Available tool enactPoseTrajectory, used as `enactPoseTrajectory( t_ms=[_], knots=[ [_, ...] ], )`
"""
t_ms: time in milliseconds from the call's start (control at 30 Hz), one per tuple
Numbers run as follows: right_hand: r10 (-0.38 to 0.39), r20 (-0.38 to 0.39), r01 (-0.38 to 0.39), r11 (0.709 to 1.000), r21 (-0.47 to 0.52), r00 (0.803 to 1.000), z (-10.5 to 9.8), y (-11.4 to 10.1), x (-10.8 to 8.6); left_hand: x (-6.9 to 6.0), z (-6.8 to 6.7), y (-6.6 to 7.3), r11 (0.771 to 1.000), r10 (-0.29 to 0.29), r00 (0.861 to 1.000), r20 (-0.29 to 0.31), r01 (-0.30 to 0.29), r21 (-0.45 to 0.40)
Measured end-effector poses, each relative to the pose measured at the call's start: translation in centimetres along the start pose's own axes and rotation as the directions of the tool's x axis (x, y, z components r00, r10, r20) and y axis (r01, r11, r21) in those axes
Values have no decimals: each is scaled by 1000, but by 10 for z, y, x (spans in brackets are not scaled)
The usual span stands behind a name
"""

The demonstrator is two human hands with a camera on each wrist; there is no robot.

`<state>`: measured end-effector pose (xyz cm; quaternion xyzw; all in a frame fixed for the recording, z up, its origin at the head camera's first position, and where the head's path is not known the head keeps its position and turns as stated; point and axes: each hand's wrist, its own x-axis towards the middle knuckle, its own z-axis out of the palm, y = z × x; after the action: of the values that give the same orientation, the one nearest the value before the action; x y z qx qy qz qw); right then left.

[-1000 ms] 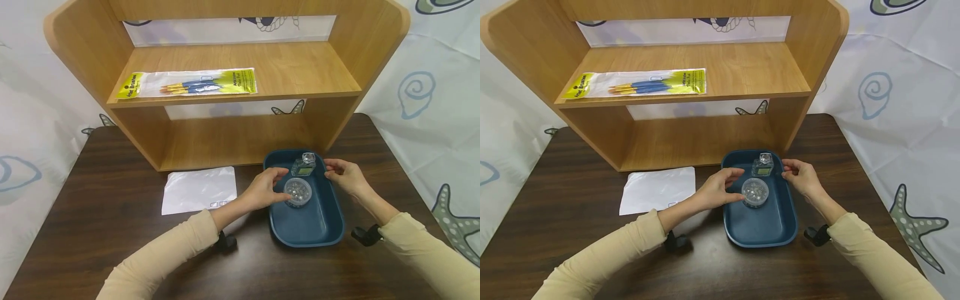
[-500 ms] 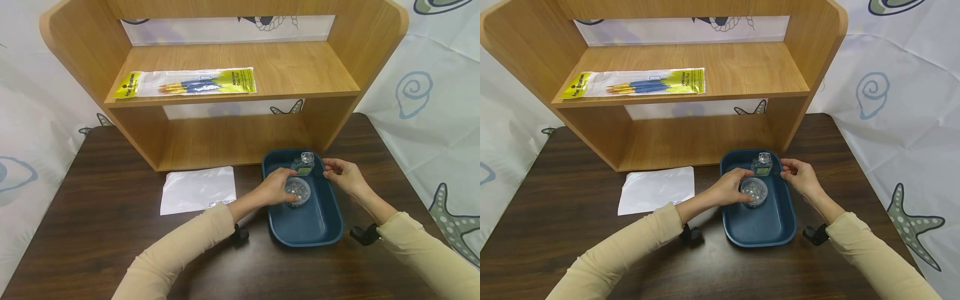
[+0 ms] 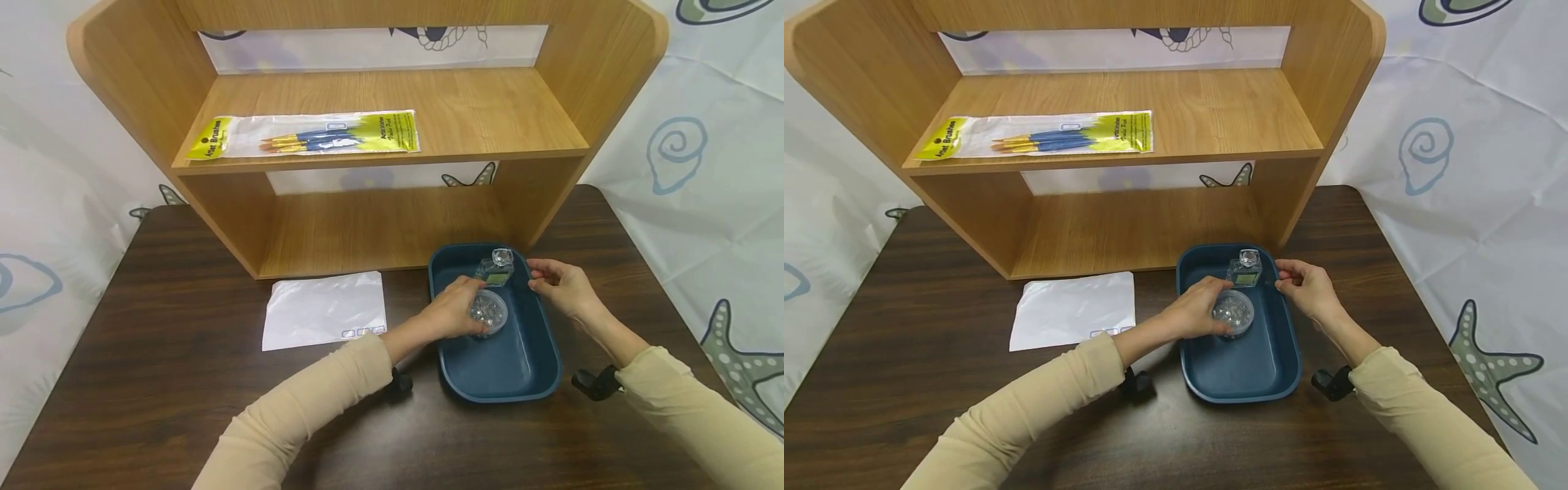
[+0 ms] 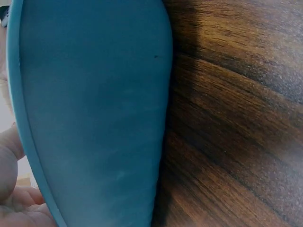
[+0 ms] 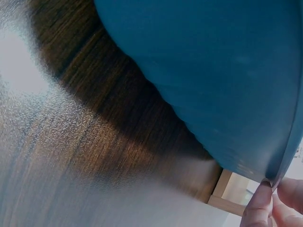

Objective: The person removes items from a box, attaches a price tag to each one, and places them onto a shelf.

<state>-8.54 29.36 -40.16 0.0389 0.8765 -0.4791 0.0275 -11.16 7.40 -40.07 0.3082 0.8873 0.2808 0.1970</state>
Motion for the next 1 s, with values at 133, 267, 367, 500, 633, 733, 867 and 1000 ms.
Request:
enactPoseTrajectory(
  t_ms=[133, 267, 367, 500, 633, 733, 867, 1000],
  knots=[
    [9, 4, -9, 1000, -1, 1000, 0, 0, 0, 0, 2, 1, 1000, -3, 1000, -13, 3, 27],
    [21, 13, -21, 1000, -3, 1000, 0, 0, 0, 1, 5, 1, 999, 4, 1000, -23, -3, 52],
    [18, 14, -18, 1000, -7, 1000, 0, 0, -1, 2, 7, 1, 998, 14, 999, -32, -12, 67],
    [9, 12, -9, 1000, -7, 1000, 0, 0, 0, 2, 9, 0, 996, 22, 999, -40, -18, 90],
    [1, 10, -1, 1000, -4, 1000, 1, 0, 0, 2, 9, 0, 993, 29, 999, -44, -24, 118],
    [-1, 8, 2, 1000, -9, 1000, 1, 0, 0, 2, 10, 0, 991, 34, 998, -47, -27, 134],
    [-5, 8, 5, 1000, -18, 1000, 0, 0, -1, 1, 11, 0, 988, 46, 997, -65, -35, 153],
    [-10, 7, 10, 1000, -21, 1000, 0, 0, -1, 2, 12, -2, 983, 64, 994, -87, -48, 175]
  ],
)
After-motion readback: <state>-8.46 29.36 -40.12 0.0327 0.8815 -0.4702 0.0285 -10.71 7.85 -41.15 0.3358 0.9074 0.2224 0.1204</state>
